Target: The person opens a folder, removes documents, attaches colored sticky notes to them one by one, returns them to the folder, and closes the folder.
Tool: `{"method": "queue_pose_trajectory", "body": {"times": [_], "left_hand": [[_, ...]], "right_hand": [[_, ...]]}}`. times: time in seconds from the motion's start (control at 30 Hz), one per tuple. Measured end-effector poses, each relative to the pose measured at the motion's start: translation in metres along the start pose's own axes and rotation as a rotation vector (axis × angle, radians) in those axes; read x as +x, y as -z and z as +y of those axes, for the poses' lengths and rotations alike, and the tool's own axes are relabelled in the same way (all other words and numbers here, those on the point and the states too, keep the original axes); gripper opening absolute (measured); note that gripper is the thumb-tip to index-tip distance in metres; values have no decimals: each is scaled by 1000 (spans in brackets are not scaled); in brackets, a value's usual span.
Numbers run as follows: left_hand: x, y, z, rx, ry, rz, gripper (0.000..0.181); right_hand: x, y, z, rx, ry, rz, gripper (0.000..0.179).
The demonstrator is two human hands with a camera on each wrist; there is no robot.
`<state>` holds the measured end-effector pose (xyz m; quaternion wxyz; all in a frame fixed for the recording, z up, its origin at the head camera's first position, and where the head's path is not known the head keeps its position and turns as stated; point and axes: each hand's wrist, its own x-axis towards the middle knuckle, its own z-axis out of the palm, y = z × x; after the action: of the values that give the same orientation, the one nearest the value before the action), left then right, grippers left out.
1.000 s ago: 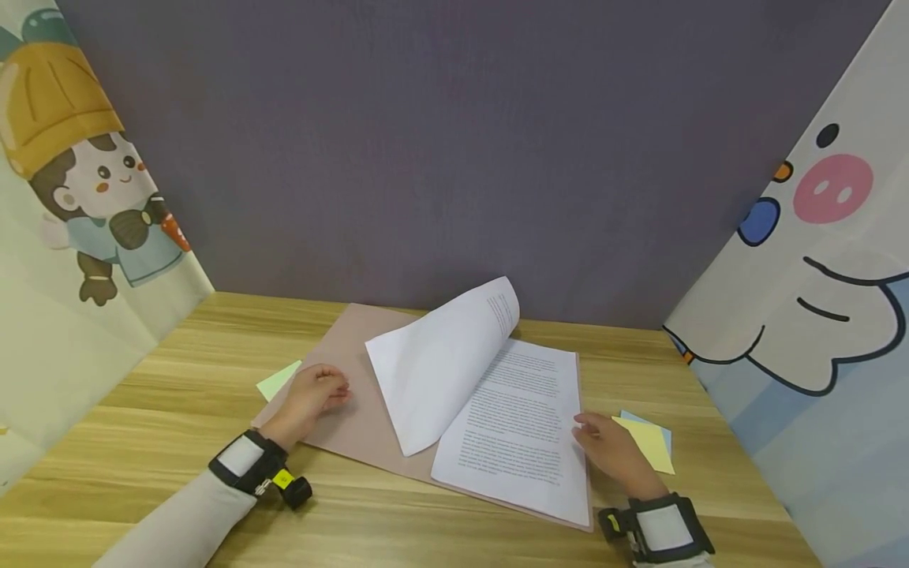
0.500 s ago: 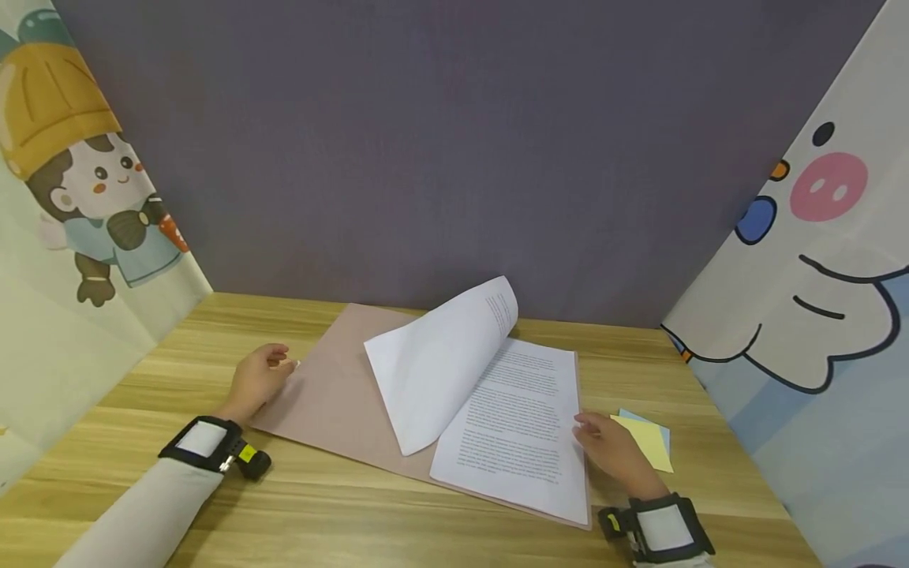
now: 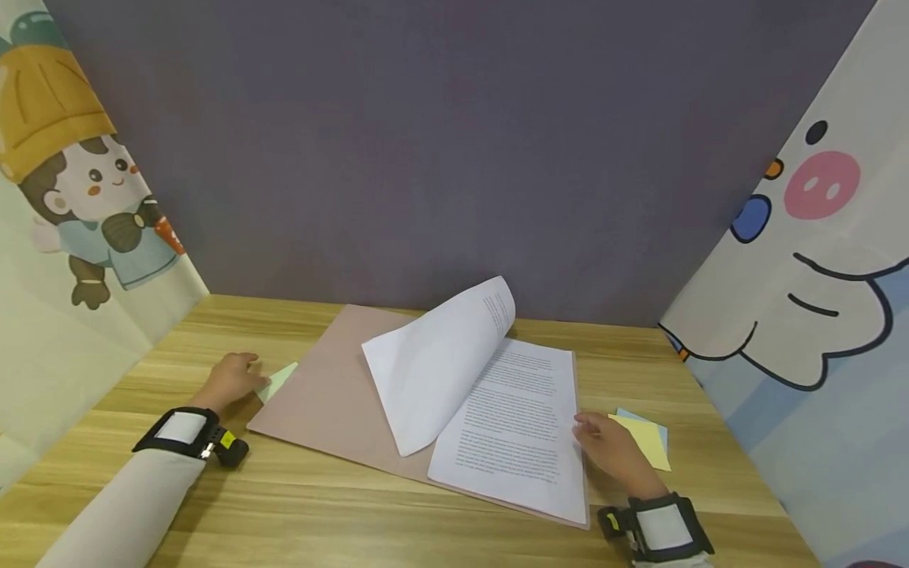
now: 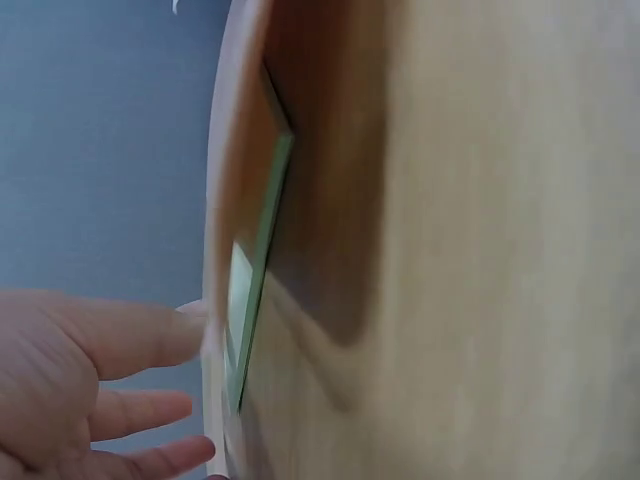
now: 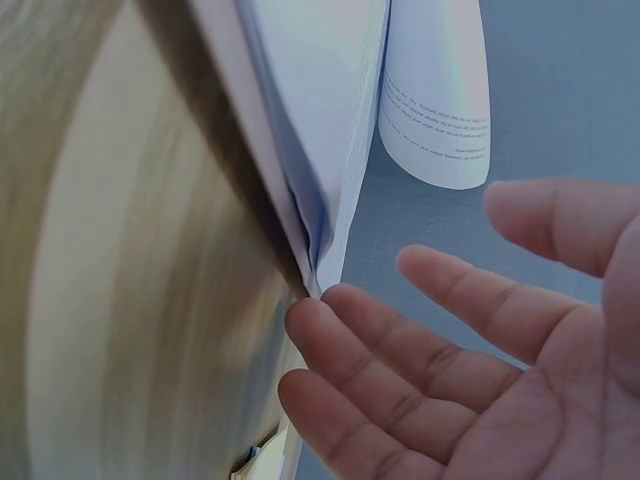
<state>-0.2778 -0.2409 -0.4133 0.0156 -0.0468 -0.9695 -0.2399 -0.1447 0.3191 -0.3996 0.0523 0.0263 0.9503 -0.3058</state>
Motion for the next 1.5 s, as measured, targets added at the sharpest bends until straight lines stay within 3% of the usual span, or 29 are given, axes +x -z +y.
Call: {"method": "queue_pose_trajectory", "body": {"times": [0.1, 0.23, 0.43, 0.77, 0.93, 1.1, 1.5], "left_hand": [[1, 1, -2, 37, -5, -39, 61], [2, 2, -2, 13, -27, -74, 62], [3, 3, 1, -5, -92, -88, 47], [4, 4, 13, -47, 27, -168, 20], [1, 6, 14, -67, 97, -189, 21], [-2, 10, 15, -87, 109, -178, 29], [-8, 24, 3, -100, 56, -80, 23]], "right_hand": [[0, 0, 0, -5, 0, 1, 40], [0, 0, 1, -11, -1, 6, 39], [0, 0, 3, -10, 0, 18, 40], [-1, 0, 3, 7, 2, 14, 39], [-1, 0, 3, 2, 2, 17, 39], [0, -1, 3, 0, -1, 21, 38], [-1, 0, 1, -4, -4, 12, 39]]}}
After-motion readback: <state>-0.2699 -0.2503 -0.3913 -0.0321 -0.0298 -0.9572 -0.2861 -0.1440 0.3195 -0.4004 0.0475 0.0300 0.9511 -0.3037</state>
